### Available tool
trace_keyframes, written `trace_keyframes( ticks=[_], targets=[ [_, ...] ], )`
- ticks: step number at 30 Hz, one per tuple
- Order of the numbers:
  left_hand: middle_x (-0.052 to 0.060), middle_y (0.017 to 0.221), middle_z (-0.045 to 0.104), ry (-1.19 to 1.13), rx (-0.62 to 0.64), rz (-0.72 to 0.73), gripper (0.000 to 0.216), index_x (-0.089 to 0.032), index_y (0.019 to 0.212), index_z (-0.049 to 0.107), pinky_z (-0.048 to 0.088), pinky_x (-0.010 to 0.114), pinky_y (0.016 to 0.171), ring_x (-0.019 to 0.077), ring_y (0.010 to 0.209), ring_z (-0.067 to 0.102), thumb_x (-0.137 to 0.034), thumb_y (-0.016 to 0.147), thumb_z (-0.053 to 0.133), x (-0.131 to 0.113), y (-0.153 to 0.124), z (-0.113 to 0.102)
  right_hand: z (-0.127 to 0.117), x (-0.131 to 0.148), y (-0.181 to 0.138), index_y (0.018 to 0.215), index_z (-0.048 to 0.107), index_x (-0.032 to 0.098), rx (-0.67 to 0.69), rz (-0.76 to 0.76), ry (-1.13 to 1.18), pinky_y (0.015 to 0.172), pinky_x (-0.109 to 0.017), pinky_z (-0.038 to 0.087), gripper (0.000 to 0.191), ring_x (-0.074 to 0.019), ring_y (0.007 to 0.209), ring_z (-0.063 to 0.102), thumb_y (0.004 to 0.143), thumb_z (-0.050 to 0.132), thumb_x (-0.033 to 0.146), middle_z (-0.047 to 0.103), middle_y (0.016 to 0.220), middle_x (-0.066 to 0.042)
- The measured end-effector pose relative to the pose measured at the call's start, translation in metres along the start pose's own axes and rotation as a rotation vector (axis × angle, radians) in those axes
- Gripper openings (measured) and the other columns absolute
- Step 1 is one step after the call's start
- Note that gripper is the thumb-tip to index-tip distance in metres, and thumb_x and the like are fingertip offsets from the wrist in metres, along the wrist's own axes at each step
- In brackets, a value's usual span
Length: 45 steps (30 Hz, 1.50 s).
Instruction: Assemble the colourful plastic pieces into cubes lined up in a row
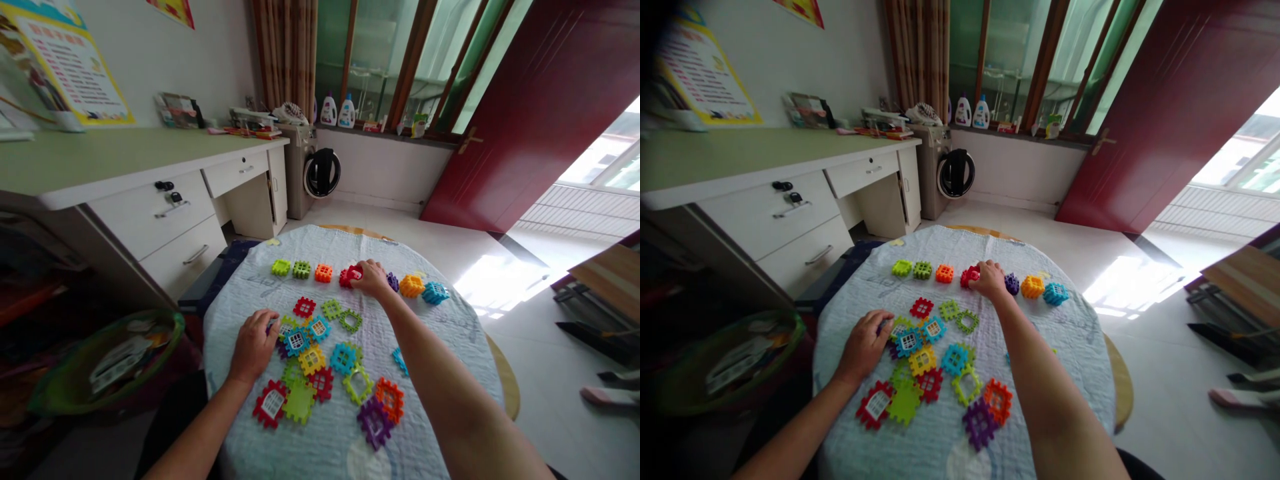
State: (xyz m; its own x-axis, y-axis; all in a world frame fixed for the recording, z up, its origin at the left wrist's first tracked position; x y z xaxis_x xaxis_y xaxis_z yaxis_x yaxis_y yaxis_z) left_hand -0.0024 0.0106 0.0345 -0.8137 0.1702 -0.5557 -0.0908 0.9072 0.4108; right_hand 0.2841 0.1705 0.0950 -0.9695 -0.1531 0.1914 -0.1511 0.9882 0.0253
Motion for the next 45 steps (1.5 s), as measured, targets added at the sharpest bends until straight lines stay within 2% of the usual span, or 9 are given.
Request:
trace_keyframes(
  ticks=[7,12,17,24,45],
  targets=[
    [0.008,0.101,0.065,0.005,0.014,-0.002,0.027,-0.019,0.096,0.062,0.047,0.042,0.093,0.0241,0.1,0.059,-0.039,0.092,0.043,-0.001,0.001,0.0,0.013,0.004,0.024,0.113,0.063,0.022,0.071,-0.029,-0.06,0.086,-0.037,0.036,0.048,-0.0303,0.11,0.049,0.072,0.065,0.046,0.057,0.118,-0.011],
    [0.009,0.101,0.065,0.008,0.016,-0.012,0.027,-0.019,0.096,0.062,0.046,0.042,0.092,0.0245,0.099,0.059,-0.039,0.092,0.043,-0.002,0.001,0.0,0.024,0.004,0.028,0.121,0.057,0.02,0.122,-0.059,-0.068,0.088,-0.039,0.036,0.064,-0.0324,0.114,0.047,0.065,0.071,0.049,0.058,0.122,-0.012],
    [0.008,0.102,0.065,0.011,0.008,-0.008,0.025,-0.02,0.096,0.062,0.047,0.042,0.092,0.0243,0.1,0.059,-0.038,0.092,0.044,-0.002,0.0,-0.001,0.029,0.006,0.029,0.127,0.05,0.02,0.138,-0.071,-0.066,0.09,-0.039,0.034,0.069,-0.0315,0.114,0.048,0.064,0.072,0.039,0.061,0.122,-0.011],
    [0.008,0.102,0.066,0.015,0.009,-0.006,0.025,-0.02,0.096,0.062,0.047,0.042,0.092,0.0243,0.1,0.06,-0.037,0.092,0.044,-0.002,0.0,-0.001,0.029,0.009,0.032,0.128,0.049,0.02,0.135,-0.078,-0.066,0.089,-0.038,0.034,0.068,-0.0316,0.114,0.048,0.064,0.069,0.031,0.062,0.121,-0.011],
    [0.008,0.101,0.066,0.012,0.006,-0.006,0.022,-0.021,0.094,0.061,0.047,0.041,0.092,0.0244,0.099,0.06,-0.036,0.09,0.046,-0.003,0.0,-0.001,0.018,0.009,0.031,0.132,0.048,0.024,0.11,-0.093,-0.087,0.088,-0.042,0.033,0.068,-0.0333,0.113,0.047,0.068,0.067,0.033,0.063,0.124,-0.009]
  ],
)
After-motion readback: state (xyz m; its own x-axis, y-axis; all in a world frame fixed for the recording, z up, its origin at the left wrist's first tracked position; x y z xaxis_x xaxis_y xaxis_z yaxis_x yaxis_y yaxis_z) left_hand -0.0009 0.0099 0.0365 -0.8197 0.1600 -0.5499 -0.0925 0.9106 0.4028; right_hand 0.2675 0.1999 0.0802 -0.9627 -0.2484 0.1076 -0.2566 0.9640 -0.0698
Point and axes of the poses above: each hand's wrist, its own y-axis towards the middle knuckle, its own z-axis out of the palm, x = y × z, the point moved 5 cm from there along y, towards the middle knuckle
